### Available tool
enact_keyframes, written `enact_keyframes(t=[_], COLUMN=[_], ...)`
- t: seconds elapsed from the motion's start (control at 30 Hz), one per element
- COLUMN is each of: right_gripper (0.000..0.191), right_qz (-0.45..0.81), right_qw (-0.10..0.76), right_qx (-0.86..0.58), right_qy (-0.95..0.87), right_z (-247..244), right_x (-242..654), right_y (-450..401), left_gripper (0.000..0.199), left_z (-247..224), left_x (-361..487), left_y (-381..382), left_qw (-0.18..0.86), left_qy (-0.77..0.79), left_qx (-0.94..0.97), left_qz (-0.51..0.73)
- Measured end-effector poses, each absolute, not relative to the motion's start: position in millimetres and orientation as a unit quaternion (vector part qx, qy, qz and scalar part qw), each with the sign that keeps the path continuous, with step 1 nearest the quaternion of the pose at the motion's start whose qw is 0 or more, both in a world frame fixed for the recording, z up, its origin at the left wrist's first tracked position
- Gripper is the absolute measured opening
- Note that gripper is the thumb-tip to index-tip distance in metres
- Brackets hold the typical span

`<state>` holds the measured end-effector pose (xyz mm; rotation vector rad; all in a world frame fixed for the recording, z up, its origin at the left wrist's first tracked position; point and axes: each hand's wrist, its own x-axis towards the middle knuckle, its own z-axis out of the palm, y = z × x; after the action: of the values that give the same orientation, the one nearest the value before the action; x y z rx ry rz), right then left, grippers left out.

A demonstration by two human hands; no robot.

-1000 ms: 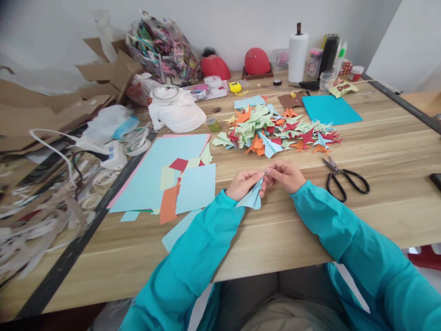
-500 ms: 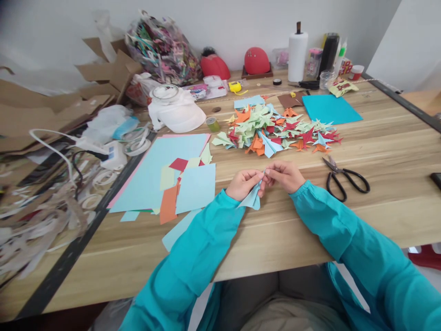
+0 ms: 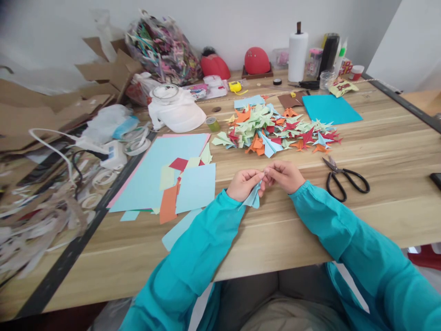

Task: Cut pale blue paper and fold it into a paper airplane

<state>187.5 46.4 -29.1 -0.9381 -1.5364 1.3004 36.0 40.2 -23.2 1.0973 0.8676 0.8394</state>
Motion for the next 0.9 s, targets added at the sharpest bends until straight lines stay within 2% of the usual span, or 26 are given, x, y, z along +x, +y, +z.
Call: enact_keyframes(t=[0.23,0.63,0.9], right_gripper=[0.036,0.037,0.034], right_qz=[0.504,0.477,0.57], right_qw=[0.459,0.502,0.474], right_qx=[-0.402,-0.412,-0.384], right_qy=[-0.611,-0.592,-0.551], right_z=[-31.3,-28.6,-28.8], right_x=[187.7,190.3,189.4], right_y=[47.5,51.2,49.9], left_gripper=[0.036,0.031,0.026], left_z=[-18.6,-16.8,-20.4], left_x=[31.9,32.7,30.7], left_y=[40.5,42.6,43.9], left_qw=[0.733,0.72,0.742], left_qy=[0.377,0.413,0.401], left_qx=[0.438,0.418,0.399], left_qz=[0.359,0.369,0.361])
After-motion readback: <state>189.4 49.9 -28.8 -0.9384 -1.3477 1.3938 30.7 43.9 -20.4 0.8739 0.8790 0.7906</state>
